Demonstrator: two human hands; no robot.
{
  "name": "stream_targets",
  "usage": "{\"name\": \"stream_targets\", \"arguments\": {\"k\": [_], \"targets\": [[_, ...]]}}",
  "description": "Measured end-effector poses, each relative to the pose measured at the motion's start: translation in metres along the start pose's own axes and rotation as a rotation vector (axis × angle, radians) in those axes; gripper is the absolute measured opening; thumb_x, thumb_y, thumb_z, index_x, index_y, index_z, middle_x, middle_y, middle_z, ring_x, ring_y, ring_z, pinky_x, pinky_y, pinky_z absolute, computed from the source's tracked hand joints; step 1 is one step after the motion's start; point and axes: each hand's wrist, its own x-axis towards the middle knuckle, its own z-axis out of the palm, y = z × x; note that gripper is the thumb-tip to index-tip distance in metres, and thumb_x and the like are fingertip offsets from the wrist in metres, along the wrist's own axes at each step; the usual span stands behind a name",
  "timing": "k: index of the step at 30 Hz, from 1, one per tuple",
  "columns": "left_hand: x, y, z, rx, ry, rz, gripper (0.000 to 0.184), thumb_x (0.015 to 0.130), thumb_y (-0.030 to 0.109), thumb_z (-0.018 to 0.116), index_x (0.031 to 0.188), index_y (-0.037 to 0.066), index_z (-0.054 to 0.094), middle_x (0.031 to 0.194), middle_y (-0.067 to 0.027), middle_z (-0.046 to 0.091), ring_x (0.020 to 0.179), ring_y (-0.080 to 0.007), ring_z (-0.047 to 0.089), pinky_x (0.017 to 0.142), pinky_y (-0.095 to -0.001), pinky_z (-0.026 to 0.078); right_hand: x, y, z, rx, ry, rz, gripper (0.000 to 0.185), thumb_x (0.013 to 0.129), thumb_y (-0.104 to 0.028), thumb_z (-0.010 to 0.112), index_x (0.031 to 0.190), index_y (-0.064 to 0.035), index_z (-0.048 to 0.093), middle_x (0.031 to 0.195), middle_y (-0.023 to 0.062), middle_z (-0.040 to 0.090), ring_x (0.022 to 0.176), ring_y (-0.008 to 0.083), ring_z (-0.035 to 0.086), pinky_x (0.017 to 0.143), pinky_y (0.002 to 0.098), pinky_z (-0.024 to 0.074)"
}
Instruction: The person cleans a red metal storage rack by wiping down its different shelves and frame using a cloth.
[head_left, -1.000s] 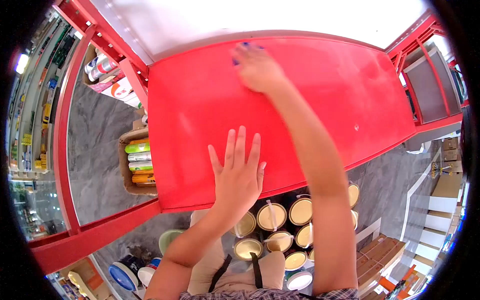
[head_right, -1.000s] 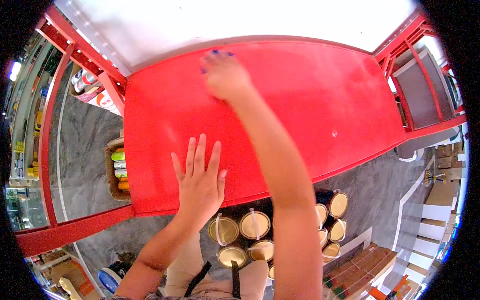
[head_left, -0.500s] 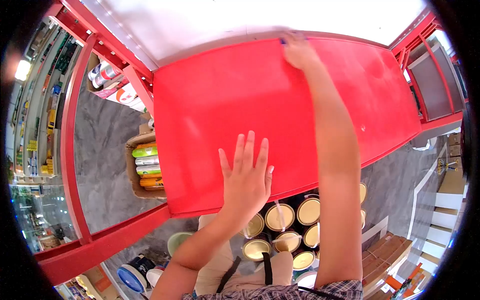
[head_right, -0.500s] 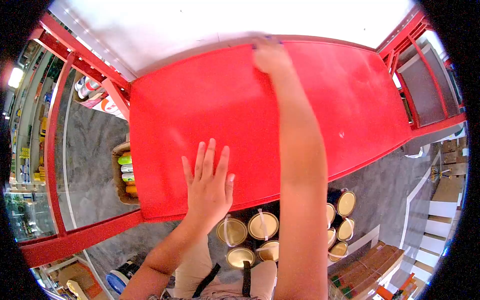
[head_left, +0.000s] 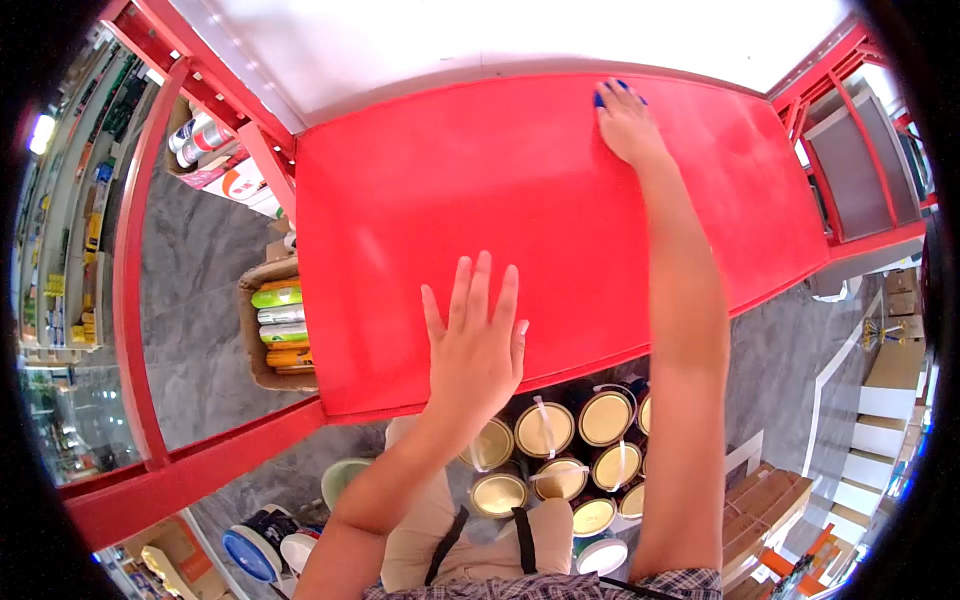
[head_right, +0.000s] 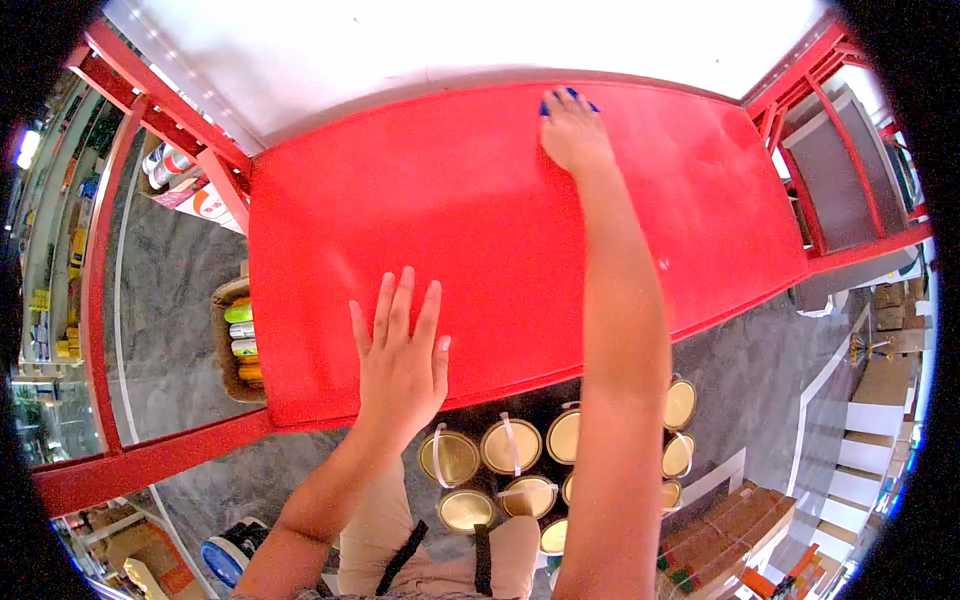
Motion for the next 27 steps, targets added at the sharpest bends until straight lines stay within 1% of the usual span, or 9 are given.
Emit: {"name": "stream_targets", "arguments": {"k": [3,5,8,11,12,15,18,25,27], "targets": [[0.002,0.001,0.001,0.025,-0.005,-0.029,0.051,0.092,0.025,0.048,0.139,0.009,0.04,0.148,-0.0166,0.03,0.14,-0.033,0.023,0.112,-0.0583,0.011,-0.011,-0.081,-0.021,-0.025,-0.173,-0.227,0.043,0.093,-0.022,0.038,0.132,-0.0091,0.05,0.146,0.01,0.04,0.135,0.0297,0.036,0.111,0.044,0.0286],[0.001,0.0,0.002,0.049,0.013,-0.047,0.051,0.092,0.025,0.048,0.14,0.009,0.039,0.148,-0.0168,0.03,0.14,-0.0333,0.023,0.112,-0.0574,0.011,-0.039,-0.151,-0.034,0.061,-0.205,-0.435,0.045,0.097,-0.024,0.034,0.139,-0.0092,0.041,0.148,0.0101,0.035,0.138,0.0282,0.031,0.114,0.042,0.0234],[0.0,0.0,0.0,0.05,0.037,-0.045,0.05,0.092,0.023,0.045,0.14,0.008,0.039,0.148,-0.0163,0.03,0.14,-0.0329,0.023,0.113,-0.056,0.01,-0.059,-0.171,-0.025,0.278,-0.054,-0.392,0.044,0.097,-0.025,0.035,0.137,-0.009,0.043,0.146,0.0088,0.038,0.137,0.0264,0.031,0.115,0.0409,0.0232],[-0.002,-0.004,0.001,0.061,0.064,-0.026,0.049,0.093,0.023,0.044,0.14,0.008,0.039,0.148,-0.0156,0.031,0.14,-0.032,0.024,0.113,-0.0555,0.01,-0.054,-0.089,-0.042,0.175,-0.077,-0.286,0.041,0.091,-0.021,0.041,0.128,-0.0094,0.051,0.136,0.014,0.049,0.127,0.0315,0.045,0.106,0.0451,0.0354],[-0.001,-0.003,0.002,0.073,0.065,-0.017,0.049,0.094,0.023,0.044,0.14,0.008,0.039,0.147,-0.0155,0.032,0.14,-0.032,0.024,0.113,-0.0557,0.011,-0.063,-0.04,-0.02,0.145,0.076,-0.193,0.038,0.089,-0.018,0.041,0.122,-0.0067,0.054,0.129,0.0163,0.054,0.122,0.0324,0.048,0.102,0.0449,0.0389],[0.001,0.0,0.003,0.089,0.061,0.004,0.048,0.094,0.023,0.044,0.139,0.008,0.04,0.146,-0.0154,0.033,0.139,-0.0322,0.025,0.113,-0.0558,0.011,-0.109,0.09,-0.036,-0.054,0.118,-0.028,0.039,0.092,-0.019,0.043,0.126,-0.0022,0.051,0.131,0.0204,0.05,0.124,0.0344,0.047,0.102,0.0456,0.0383],[0.0,-0.003,0.005,0.116,0.084,0.01,0.047,0.094,0.023,0.044,0.139,0.008,0.041,0.146,-0.0156,0.034,0.139,-0.0322,0.025,0.113,-0.0558,0.012,-0.147,0.135,-0.029,-0.18,0.163,-0.055,0.04,0.093,-0.02,0.042,0.128,-0.002,0.05,0.132,0.0212,0.05,0.124,0.0352,0.046,0.105,0.0458,0.0358],[-0.001,-0.001,0.005,0.154,0.111,0.01,0.044,0.095,0.021,0.042,0.138,0.009,0.042,0.147,-0.0126,0.033,0.14,-0.0301,0.025,0.114,-0.0546,0.01,-0.193,-0.047,-0.086,0.125,0.084,-0.333,0.04,0.087,-0.011,0.044,0.125,-0.0013,0.052,0.133,0.0193,0.05,0.125,0.0331,0.046,0.108,0.0458,0.0326],[0.002,0.0,0.006,0.175,0.076,-0.027,0.044,0.096,0.022,0.042,0.138,0.009,0.042,0.148,-0.0125,0.032,0.14,-0.03,0.024,0.114,-0.0549,0.01,-0.199,-0.045,-0.094,0.246,0.085,-0.265,0.041,0.087,-0.011,0.044,0.127,-0.0028,0.051,0.134,0.018,0.05,0.125,0.0341,0.045,0.107,0.0451,0.0333]]}}
